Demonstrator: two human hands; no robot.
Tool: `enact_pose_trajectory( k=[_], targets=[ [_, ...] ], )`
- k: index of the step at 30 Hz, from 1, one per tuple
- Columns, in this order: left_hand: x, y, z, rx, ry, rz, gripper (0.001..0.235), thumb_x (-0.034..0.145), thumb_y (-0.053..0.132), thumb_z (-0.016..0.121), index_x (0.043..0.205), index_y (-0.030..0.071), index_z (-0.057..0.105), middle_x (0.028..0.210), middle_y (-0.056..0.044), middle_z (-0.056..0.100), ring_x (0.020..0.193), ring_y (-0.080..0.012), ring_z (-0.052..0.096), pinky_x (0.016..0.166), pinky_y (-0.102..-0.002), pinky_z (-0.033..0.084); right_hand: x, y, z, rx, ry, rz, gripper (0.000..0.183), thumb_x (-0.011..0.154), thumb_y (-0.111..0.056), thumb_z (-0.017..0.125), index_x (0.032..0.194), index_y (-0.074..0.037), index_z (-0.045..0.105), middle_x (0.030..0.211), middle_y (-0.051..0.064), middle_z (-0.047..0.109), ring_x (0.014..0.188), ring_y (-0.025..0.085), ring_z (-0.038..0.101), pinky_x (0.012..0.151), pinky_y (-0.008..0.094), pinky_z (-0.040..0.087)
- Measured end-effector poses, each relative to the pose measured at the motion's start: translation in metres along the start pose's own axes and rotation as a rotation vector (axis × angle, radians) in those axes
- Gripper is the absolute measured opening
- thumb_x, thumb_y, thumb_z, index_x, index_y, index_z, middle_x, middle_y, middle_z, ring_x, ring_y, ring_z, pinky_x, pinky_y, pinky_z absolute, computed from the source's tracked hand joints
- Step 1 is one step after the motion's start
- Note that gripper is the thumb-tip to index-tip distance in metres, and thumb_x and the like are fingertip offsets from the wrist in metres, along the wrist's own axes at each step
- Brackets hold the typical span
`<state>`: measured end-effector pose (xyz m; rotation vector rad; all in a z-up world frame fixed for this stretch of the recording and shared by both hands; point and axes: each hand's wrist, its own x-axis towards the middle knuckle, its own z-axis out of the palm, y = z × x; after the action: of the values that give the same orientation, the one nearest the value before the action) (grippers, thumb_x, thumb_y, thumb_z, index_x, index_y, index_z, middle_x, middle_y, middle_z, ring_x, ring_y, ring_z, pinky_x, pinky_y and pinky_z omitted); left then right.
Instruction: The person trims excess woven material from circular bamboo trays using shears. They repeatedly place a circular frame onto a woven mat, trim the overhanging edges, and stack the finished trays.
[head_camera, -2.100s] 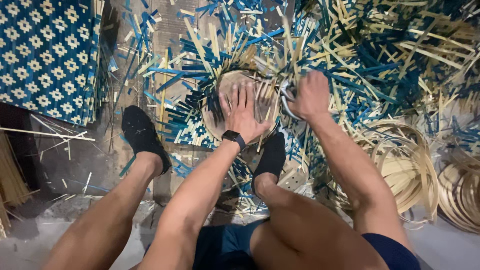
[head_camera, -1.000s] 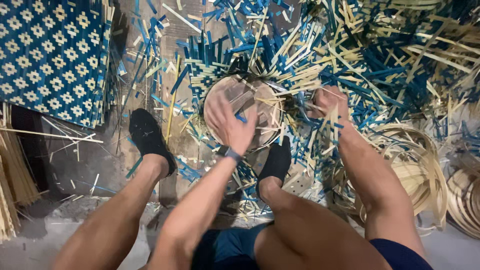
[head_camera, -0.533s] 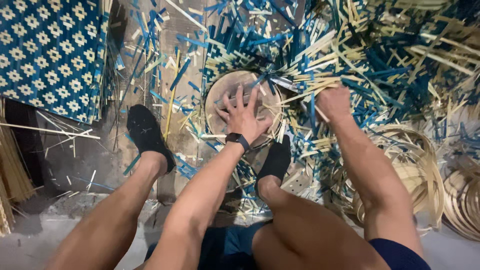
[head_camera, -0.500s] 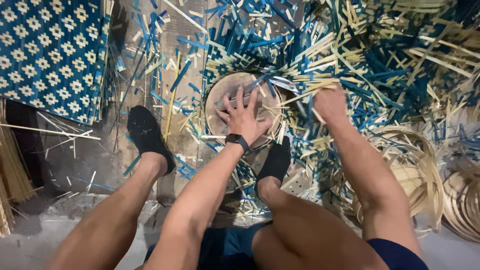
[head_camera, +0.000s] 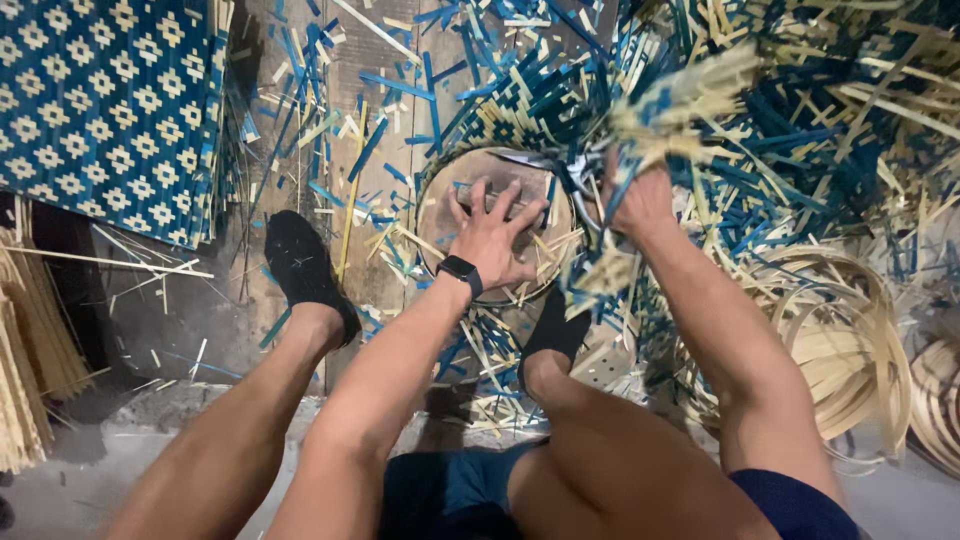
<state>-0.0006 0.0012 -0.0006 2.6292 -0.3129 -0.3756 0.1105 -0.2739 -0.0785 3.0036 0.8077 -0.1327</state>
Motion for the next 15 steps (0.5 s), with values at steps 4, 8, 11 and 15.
enact_pose_trajectory(
  k=[4,8,11,15],
  targets=[
    [0.003,-0.009,-0.003,0.029,-0.061,0.111,0.101,0.053,0.064,0.088,0.143,0.039,0.052,0.154,-0.009,0.041,0.146,-0.0481,0.021,0.111,-0.082,0.002,-0.001,0.006,-0.024,0.284,-0.056,0.133,0.031,0.094,-0.030,0.061,0.112,-0.006,0.068,0.113,0.020,0.070,0.105,0.041,0.067,0.096,0.052,0.051],
    [0.004,-0.008,-0.003,0.097,-0.155,0.193,0.098,0.053,0.058,0.087,0.144,0.041,0.053,0.155,-0.006,0.042,0.148,-0.0421,0.022,0.113,-0.079,0.004,-0.012,0.016,-0.047,0.278,0.005,0.100,0.027,0.094,-0.029,0.062,0.110,-0.008,0.069,0.106,0.013,0.071,0.100,0.037,0.067,0.092,0.053,0.052],
    [0.006,-0.010,-0.008,0.111,-0.122,0.213,0.092,0.058,0.054,0.086,0.144,0.042,0.054,0.155,-0.005,0.043,0.148,-0.0411,0.022,0.113,-0.078,0.005,0.001,-0.005,-0.038,0.573,-0.156,0.496,0.031,0.101,-0.039,0.056,0.112,-0.012,0.066,0.103,0.010,0.070,0.096,0.032,0.070,0.085,0.048,0.055],
    [0.004,-0.013,-0.012,0.105,-0.255,0.230,0.100,0.052,0.056,0.086,0.145,0.042,0.052,0.157,-0.004,0.040,0.149,-0.0412,0.019,0.114,-0.076,0.005,0.011,-0.007,-0.018,-0.314,-0.307,-0.138,0.016,0.089,-0.034,0.071,0.092,-0.018,0.075,0.104,0.003,0.070,0.110,0.025,0.065,0.081,0.043,0.055]
  ],
)
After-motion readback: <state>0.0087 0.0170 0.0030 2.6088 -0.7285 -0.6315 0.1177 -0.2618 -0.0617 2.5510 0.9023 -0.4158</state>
